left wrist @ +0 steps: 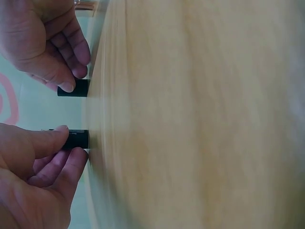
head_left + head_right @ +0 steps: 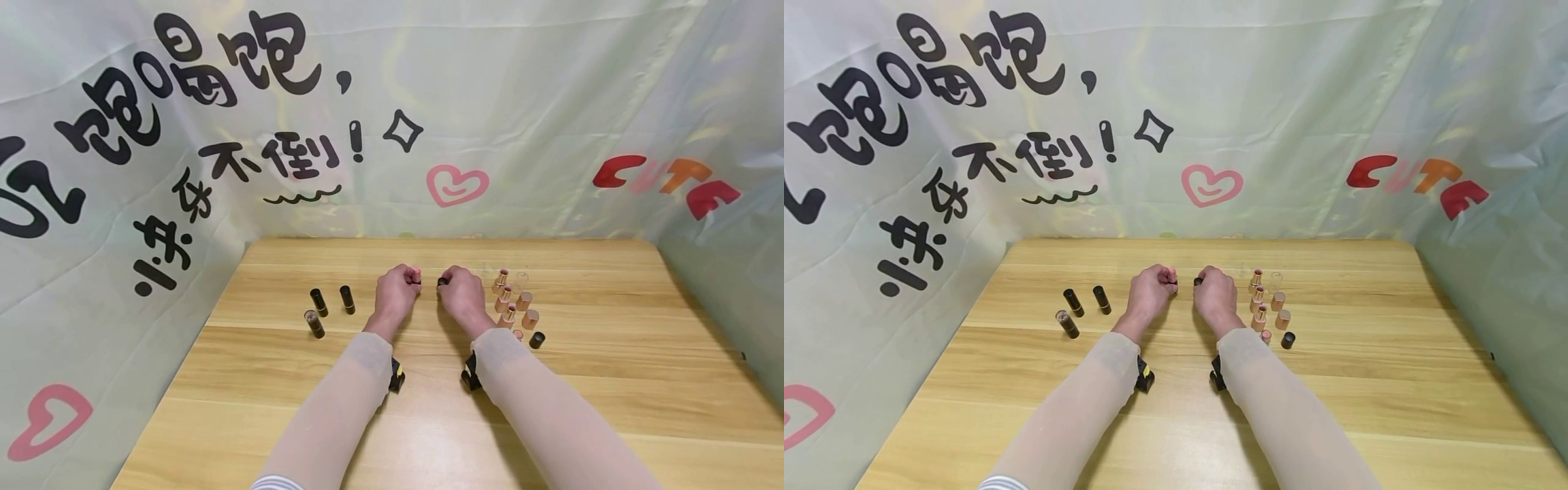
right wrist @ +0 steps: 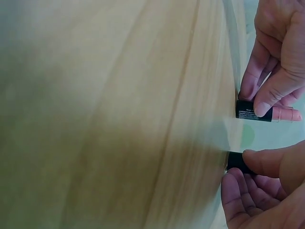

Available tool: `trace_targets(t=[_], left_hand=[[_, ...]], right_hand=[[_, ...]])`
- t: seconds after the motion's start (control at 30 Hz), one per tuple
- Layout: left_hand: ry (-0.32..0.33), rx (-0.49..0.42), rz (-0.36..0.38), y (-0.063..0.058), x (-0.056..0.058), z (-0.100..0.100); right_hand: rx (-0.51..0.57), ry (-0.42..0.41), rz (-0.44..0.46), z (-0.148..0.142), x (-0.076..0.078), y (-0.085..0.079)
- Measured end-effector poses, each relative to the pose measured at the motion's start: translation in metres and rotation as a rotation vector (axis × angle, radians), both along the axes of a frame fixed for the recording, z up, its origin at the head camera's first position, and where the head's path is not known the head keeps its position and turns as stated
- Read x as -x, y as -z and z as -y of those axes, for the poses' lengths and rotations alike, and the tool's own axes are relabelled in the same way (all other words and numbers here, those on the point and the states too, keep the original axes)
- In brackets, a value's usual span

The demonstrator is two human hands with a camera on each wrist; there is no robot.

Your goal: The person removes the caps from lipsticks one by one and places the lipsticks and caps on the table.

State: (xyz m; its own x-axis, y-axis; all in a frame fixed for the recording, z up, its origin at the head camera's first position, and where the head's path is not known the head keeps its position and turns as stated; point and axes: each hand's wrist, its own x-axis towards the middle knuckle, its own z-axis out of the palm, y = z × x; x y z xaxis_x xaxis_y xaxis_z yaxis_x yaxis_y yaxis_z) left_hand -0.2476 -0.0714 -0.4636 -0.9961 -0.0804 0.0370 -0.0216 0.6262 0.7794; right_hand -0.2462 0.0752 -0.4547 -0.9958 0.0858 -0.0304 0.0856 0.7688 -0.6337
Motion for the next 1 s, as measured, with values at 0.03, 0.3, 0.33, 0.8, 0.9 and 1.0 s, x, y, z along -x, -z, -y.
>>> trace_targets(t=[0.03, 0.3, 0.33, 0.8, 0.9, 1.0], left_hand=[[-0.001, 0.0, 0.001, 0.0002, 0.0001, 0.0], [-0.005, 0.014, 0.004, 0.0011, 0.0011, 0.0007], [-0.005, 0.014, 0.004, 0.0012, 0.0012, 0.0007], [-0.009, 0.025, 0.024, 0.0003, 0.0007, -0.0011], [-0.011, 0.019, 0.024, 0.0005, 0.0011, -0.0012], [-0.01, -0.003, 0.029, 0.0009, 0.0011, -0.0015]], right_hand=[[-0.001, 0.0, 0.001, 0.0002, 0.0001, 0.0002], [0.001, 0.005, 0.007, 0.0006, 0.0003, 0.0009], [0.0, 0.003, 0.007, 0.0006, 0.0004, 0.0009], [-0.009, -0.009, -0.015, 0.0004, 0.0017, 0.0034], [-0.007, -0.006, -0.008, 0.0004, 0.0018, 0.0037], [-0.005, -0.002, 0.003, 0.0004, 0.0015, 0.0037]])
